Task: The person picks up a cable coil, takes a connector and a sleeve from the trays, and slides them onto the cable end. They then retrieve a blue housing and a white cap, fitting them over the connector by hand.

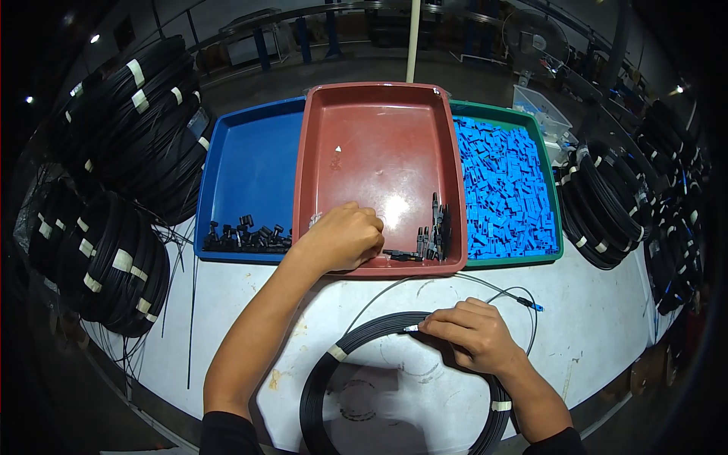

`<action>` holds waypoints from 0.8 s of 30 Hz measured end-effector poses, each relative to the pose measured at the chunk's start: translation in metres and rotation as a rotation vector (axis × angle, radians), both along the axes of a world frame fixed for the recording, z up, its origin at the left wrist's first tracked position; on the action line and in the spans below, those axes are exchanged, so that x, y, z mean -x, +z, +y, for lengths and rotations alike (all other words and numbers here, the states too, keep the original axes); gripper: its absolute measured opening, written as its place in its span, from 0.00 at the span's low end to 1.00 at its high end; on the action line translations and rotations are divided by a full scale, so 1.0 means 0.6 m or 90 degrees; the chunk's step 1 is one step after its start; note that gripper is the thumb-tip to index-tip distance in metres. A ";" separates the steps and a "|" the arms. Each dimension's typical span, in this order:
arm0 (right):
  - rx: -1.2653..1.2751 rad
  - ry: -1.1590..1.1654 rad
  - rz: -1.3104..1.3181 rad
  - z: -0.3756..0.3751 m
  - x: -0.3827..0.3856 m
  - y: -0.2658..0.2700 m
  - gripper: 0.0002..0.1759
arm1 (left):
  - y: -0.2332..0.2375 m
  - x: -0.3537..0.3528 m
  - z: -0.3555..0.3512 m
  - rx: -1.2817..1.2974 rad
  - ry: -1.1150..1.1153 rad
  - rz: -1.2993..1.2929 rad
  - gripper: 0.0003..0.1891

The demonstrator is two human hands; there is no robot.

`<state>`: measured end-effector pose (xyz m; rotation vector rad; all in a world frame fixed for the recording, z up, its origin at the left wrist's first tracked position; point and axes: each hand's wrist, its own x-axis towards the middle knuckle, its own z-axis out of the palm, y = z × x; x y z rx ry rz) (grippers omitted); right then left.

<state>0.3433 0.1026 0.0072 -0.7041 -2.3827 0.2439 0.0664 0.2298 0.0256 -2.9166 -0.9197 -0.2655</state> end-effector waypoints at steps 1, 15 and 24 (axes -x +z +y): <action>0.000 -0.001 0.007 0.000 0.001 0.001 0.21 | 0.004 0.004 0.002 0.017 -0.014 -0.050 0.04; 0.038 0.011 0.126 -0.001 0.000 -0.008 0.17 | 0.057 -0.025 -0.155 0.349 0.091 -0.644 0.10; 0.025 -0.028 0.194 -0.004 -0.001 -0.013 0.17 | -0.020 -0.054 -0.185 0.437 -0.047 -0.833 0.05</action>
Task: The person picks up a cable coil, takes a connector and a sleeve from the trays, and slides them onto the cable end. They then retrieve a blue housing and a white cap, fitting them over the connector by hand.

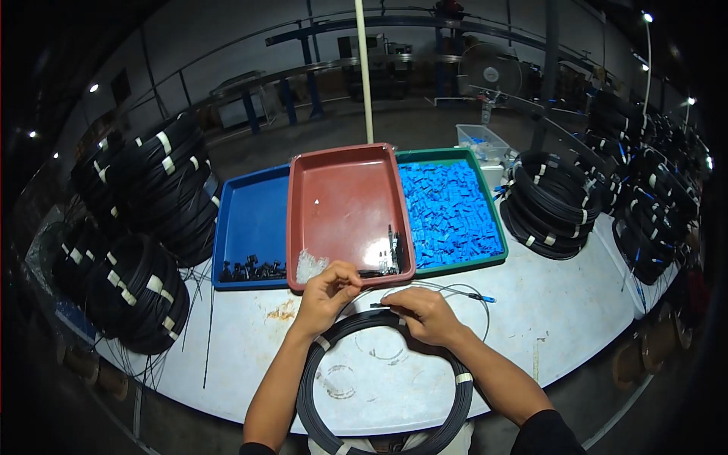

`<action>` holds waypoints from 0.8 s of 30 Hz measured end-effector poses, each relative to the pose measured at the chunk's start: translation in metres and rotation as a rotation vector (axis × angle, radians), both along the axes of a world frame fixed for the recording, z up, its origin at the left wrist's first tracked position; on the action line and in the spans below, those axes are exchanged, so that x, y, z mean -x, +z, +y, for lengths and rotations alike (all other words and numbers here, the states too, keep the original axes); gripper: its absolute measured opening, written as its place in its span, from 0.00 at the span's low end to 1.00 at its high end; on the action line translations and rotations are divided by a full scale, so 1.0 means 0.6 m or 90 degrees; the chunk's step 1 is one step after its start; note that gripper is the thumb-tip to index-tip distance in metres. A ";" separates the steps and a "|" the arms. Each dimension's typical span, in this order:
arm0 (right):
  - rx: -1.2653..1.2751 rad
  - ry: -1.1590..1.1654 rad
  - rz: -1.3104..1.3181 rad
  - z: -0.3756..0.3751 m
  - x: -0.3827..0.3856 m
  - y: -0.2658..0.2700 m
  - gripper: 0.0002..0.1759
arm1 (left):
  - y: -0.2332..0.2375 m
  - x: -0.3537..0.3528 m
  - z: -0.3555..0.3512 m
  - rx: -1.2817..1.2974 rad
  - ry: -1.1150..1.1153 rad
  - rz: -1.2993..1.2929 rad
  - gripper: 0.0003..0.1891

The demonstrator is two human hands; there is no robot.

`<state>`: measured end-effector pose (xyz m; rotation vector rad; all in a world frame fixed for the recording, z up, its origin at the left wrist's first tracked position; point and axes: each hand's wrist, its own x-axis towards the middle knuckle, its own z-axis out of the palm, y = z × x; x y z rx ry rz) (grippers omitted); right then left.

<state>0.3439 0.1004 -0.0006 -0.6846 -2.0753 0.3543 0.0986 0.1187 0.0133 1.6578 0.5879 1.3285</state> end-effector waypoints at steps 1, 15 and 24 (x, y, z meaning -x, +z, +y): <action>0.000 -0.003 0.009 0.001 0.001 -0.001 0.16 | -0.001 -0.001 -0.004 0.057 0.002 -0.035 0.06; 0.081 -0.064 0.038 -0.010 0.003 0.013 0.10 | -0.019 -0.003 -0.029 0.000 0.131 0.132 0.05; 0.064 -0.056 0.051 -0.007 0.004 0.009 0.09 | -0.007 -0.005 -0.035 -0.049 0.160 0.199 0.05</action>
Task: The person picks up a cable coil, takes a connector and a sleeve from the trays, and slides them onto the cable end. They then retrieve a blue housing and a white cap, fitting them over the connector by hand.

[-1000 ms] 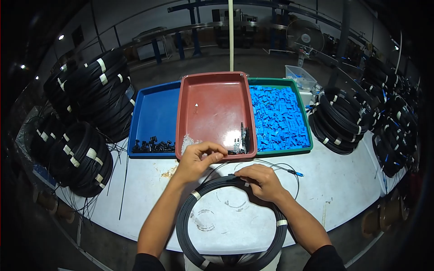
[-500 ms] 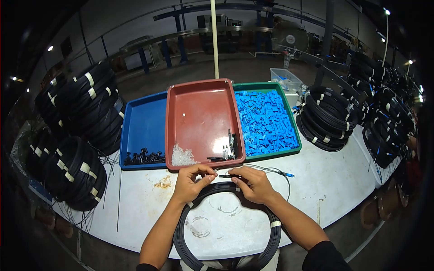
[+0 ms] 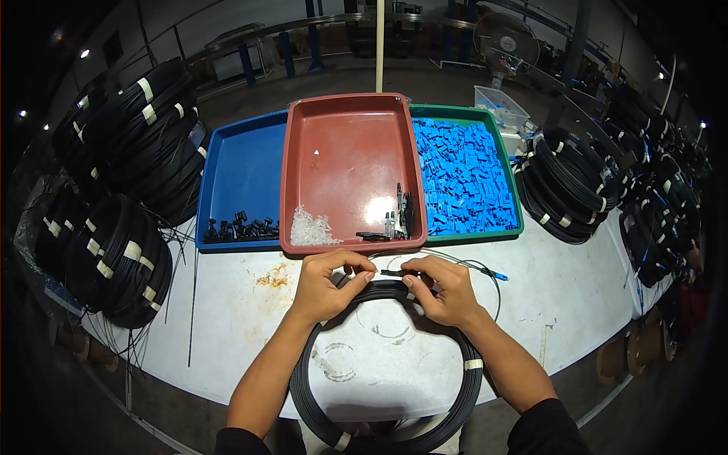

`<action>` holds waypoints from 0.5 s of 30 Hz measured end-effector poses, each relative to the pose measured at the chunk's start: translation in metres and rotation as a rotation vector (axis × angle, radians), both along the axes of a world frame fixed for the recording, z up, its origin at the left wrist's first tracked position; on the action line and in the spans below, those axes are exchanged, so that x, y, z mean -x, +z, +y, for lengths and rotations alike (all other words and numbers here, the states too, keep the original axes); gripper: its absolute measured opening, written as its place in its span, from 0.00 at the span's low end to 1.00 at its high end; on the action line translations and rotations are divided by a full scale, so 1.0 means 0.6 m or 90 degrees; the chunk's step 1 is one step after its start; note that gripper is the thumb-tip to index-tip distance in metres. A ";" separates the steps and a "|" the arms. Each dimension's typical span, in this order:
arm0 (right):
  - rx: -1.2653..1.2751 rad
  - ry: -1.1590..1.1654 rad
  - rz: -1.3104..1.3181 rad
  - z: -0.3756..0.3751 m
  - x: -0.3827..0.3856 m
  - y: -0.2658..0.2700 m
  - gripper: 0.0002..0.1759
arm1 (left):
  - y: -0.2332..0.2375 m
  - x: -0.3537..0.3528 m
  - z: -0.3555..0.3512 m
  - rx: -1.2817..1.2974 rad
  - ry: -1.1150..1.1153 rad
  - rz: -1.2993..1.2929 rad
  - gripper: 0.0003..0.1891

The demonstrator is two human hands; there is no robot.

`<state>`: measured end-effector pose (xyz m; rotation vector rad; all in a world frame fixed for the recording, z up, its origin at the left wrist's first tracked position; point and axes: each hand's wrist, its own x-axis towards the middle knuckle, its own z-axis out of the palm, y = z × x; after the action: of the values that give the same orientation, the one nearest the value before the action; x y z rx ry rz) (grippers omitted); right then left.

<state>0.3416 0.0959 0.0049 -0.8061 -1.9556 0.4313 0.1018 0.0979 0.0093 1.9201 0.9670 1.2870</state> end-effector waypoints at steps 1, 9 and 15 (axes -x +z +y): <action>-0.004 -0.001 0.004 0.000 0.000 0.001 0.09 | -0.001 0.001 0.001 0.006 0.003 -0.003 0.05; 0.006 0.002 -0.015 -0.002 0.000 0.003 0.08 | -0.006 0.000 0.002 -0.009 0.004 0.004 0.06; 0.003 0.001 -0.021 -0.002 -0.001 0.002 0.09 | -0.002 -0.002 0.000 -0.039 0.009 0.021 0.06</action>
<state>0.3423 0.0945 0.0061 -0.8202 -1.9863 0.4267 0.1033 0.0981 0.0079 1.9902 0.9693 1.3110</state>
